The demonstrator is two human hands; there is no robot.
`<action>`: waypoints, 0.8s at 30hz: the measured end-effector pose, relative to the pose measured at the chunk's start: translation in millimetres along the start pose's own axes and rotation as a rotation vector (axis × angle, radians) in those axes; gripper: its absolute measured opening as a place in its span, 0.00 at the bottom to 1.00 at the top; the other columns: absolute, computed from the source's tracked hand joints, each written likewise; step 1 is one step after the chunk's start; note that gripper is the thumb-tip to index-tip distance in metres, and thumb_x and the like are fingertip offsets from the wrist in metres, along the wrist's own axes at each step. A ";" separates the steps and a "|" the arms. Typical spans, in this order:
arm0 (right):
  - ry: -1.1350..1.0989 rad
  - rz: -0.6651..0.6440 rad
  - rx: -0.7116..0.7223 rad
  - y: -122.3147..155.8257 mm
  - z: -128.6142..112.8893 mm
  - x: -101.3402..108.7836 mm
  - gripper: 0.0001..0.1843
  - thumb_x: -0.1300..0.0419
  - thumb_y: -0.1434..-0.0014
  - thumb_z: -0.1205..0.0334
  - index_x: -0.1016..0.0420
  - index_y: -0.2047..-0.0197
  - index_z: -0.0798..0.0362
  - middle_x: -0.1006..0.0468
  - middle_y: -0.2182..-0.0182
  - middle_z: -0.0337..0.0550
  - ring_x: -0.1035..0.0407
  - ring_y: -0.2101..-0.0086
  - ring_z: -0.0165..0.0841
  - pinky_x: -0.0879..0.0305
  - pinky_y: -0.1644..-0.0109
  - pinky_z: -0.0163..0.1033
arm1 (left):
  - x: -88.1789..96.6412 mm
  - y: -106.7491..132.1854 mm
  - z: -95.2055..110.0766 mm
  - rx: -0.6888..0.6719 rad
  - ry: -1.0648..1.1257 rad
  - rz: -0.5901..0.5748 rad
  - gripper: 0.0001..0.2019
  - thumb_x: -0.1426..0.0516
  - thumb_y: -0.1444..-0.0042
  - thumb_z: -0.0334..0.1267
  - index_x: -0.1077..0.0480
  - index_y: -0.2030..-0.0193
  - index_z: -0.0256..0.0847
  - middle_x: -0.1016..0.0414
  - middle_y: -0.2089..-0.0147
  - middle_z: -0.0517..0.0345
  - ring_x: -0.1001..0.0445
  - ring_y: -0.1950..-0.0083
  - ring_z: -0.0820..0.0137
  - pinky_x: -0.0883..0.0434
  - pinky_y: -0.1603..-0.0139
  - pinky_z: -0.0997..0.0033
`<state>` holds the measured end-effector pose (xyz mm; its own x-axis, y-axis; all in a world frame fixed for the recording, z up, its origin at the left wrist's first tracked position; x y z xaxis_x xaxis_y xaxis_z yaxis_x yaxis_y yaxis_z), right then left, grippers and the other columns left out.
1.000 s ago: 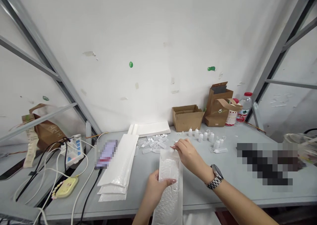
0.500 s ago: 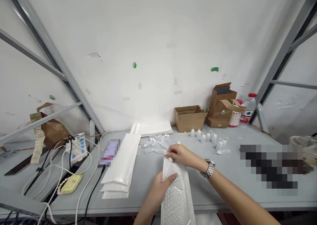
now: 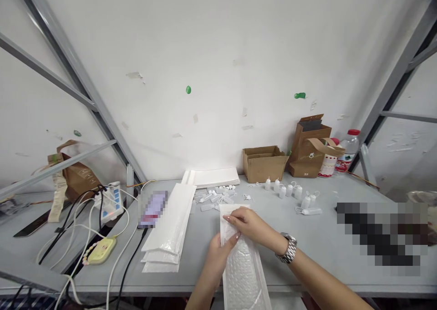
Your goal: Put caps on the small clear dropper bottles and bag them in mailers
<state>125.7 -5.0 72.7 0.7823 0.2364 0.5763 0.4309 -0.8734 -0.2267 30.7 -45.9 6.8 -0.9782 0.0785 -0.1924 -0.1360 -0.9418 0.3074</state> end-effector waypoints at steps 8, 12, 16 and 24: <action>-0.430 0.437 -0.226 0.1 37.7 58.1 0.22 0.47 0.46 0.44 0.25 0.63 0.53 0.29 0.69 0.43 0.37 0.71 0.31 0.39 0.64 0.39 | 9.2 3.9 5.2 0.072 0.161 -0.084 0.24 0.36 0.58 0.45 0.30 0.56 0.33 0.23 0.59 0.44 0.25 0.58 0.58 0.30 0.54 0.60; -0.769 -0.015 -0.523 -3.3 56.9 18.3 0.23 0.40 0.53 0.42 0.27 0.74 0.57 0.33 0.79 0.36 0.41 0.77 0.26 0.43 0.70 0.35 | 0.8 6.5 9.1 0.056 0.113 -0.217 0.22 0.37 0.57 0.43 0.30 0.56 0.33 0.23 0.59 0.45 0.25 0.58 0.59 0.31 0.56 0.62; -0.712 -0.312 -0.460 -1.5 43.4 5.2 0.25 0.40 0.53 0.41 0.33 0.82 0.56 0.41 0.84 0.31 0.48 0.80 0.23 0.48 0.73 0.33 | 1.0 3.5 8.5 0.066 0.050 -0.215 0.23 0.37 0.56 0.45 0.30 0.55 0.33 0.23 0.60 0.46 0.25 0.59 0.60 0.31 0.59 0.64; -0.194 -0.373 -0.236 -1.7 33.4 14.8 0.18 0.35 0.56 0.49 0.32 0.77 0.56 0.39 0.79 0.32 0.47 0.77 0.24 0.52 0.74 0.32 | 6.9 -1.6 15.7 0.000 0.040 -0.117 0.25 0.34 0.65 0.46 0.29 0.60 0.33 0.23 0.64 0.50 0.26 0.63 0.62 0.33 0.62 0.68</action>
<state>151.6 14.3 55.4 0.6727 0.6076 0.4223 0.6018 -0.7813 0.1655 21.7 -38.8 19.6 -0.9484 0.1750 -0.2642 -0.2492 -0.9269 0.2805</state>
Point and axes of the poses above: each hand's wrist, its own y-axis away from the middle knuckle, its own x-axis out of the back of the hand, z = x × y, the point moved 7 cm from there along -y, towards the middle knuckle
